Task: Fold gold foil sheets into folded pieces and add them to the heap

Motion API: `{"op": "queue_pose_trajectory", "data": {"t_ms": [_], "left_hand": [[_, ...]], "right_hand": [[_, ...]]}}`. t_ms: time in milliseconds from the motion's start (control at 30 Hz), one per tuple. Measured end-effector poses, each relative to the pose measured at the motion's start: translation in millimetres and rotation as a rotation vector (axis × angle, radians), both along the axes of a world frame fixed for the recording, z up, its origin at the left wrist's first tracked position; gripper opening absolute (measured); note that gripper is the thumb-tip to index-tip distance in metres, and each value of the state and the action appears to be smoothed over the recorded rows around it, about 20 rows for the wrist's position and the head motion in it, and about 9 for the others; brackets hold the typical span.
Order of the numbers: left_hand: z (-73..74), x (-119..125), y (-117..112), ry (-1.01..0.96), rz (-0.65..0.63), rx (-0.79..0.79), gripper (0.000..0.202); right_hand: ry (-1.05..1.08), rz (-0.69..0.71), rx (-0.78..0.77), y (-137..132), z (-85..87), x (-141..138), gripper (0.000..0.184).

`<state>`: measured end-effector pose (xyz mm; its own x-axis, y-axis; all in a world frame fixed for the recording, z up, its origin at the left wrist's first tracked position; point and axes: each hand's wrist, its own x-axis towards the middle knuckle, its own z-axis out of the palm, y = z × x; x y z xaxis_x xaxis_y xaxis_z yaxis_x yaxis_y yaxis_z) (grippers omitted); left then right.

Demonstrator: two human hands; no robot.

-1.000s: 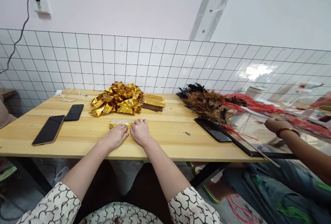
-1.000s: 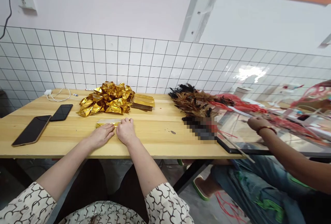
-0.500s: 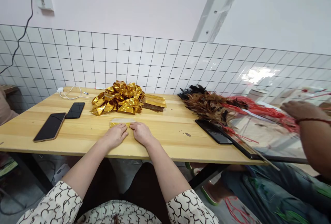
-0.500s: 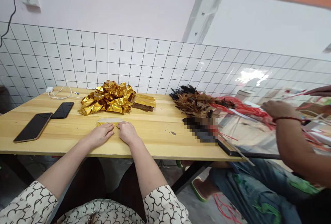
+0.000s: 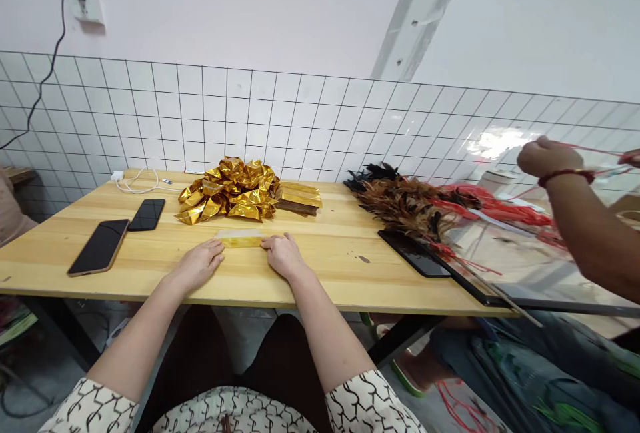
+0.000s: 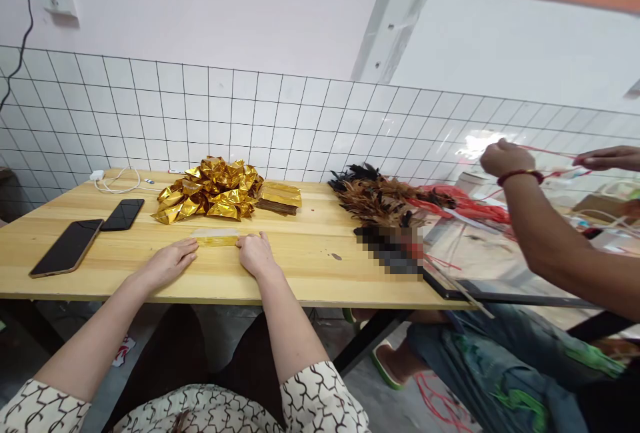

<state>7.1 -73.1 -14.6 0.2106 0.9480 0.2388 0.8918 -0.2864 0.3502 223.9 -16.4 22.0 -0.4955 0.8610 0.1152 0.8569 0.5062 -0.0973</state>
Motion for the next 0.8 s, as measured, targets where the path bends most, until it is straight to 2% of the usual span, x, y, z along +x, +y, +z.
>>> {"op": "queue_pose_trajectory", "data": {"t_ms": [167, 367, 433, 567, 667, 800], "left_hand": [[4.3, 6, -1, 0.003, -0.006, 0.032, 0.036], [15.3, 4, 7, 0.032, -0.060, 0.034, 0.027], [20.3, 0, 14, 0.070, -0.088, 0.007, 0.024], [25.8, -7, 31, 0.037, -0.100, -0.010, 0.024], [22.9, -10, 40, -0.045, -0.112, -0.012, 0.030], [13.9, -13, 42, -0.234, -0.085, 0.007, 0.035]], "right_hand": [[-0.094, 0.008, 0.091, -4, 5.8, -14, 0.034], [-0.057, 0.245, 0.093, -7, 9.2, -47, 0.034], [-0.017, 0.279, 0.052, -3, 5.1, -54, 0.034], [0.143, 0.241, -0.002, 6, -10.0, -55, 0.039], [0.229, 0.240, -0.011, 10, -19.6, -52, 0.040], [0.265, 0.230, -0.023, 12, -23.7, -52, 0.040]]}}
